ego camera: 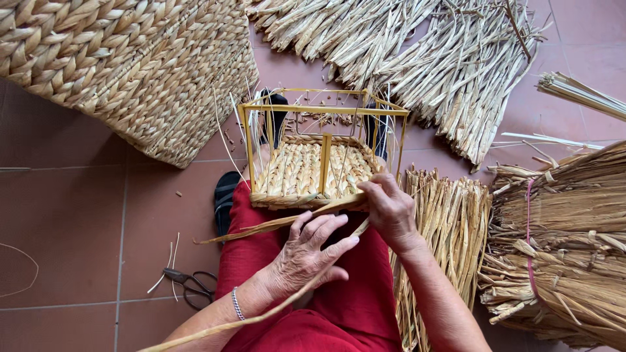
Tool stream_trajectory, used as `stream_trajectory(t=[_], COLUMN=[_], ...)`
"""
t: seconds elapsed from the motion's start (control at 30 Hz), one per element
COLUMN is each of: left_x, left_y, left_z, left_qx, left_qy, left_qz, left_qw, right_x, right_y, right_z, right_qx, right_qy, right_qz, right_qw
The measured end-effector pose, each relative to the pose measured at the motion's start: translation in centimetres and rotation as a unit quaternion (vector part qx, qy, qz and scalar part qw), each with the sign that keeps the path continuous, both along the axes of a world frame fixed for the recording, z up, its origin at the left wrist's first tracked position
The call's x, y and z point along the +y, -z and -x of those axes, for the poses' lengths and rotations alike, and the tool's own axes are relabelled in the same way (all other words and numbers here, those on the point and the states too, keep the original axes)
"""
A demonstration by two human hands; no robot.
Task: The person sits on the floor and weaves dried palm or seagrass strands around a rectangular bamboo frame, folding and tucking the strands to build up the basket sides. They occasionally reach for new strands from bundles around them and use scissors to trim a strand end.
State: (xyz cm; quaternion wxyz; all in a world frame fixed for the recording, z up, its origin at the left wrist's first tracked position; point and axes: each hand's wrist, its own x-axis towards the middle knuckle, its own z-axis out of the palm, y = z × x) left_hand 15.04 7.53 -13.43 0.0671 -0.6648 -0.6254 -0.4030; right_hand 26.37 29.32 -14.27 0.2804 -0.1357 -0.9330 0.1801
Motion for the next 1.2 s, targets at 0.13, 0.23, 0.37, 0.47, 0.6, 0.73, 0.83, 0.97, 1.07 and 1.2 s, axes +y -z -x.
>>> stream_trajectory(t=[0.13,0.23,0.37,0.47,0.6,0.73,0.83,0.97,1.07,1.2], left_x=[1.1,1.5,3.1,3.4,5.0,6.8,7.4,8.1,8.9,8.5], left_y=[2.3,3.0,2.2,1.0,0.4,1.0,1.5,1.8,1.9,1.6], left_z=[1.4,2.2,3.6,3.6,2.4,1.6,1.4,1.9,2.9,3.3], left_qx=[-0.199,-0.529,-0.676,-0.495,-0.149,-0.111,-0.083,-0.070,-0.182,-0.405], left_qy=[-0.044,-0.080,-0.023,-0.046,-0.116,-0.140,-0.170,-0.166,-0.144,-0.132], left_qz=[0.049,0.086,0.038,0.070,0.128,0.220,0.293,0.300,0.177,0.111], left_qw=[0.978,0.840,0.735,0.865,0.974,0.959,0.937,0.937,0.956,0.898], right_x=[1.0,1.5,1.3,1.1,0.9,0.9,0.9,0.8,0.8,0.6], right_y=[-2.9,-4.7,-5.0,-4.5,-4.2,-4.4,-4.5,-4.3,-4.2,-4.1], right_z=[-0.9,-1.5,-1.3,-0.9,-1.2,-1.3,-1.4,-1.5,-1.5,-1.5], right_qx=[-0.079,-0.120,-0.110,-0.125,-0.128,-0.108,-0.110,-0.109,-0.122,-0.103], right_qy=[-0.061,-0.082,-0.108,-0.063,-0.029,-0.035,-0.037,-0.030,-0.027,-0.022], right_qz=[0.182,0.195,0.157,0.174,0.210,0.221,0.232,0.244,0.242,0.268], right_qw=[0.978,0.970,0.975,0.975,0.969,0.969,0.966,0.963,0.962,0.958])
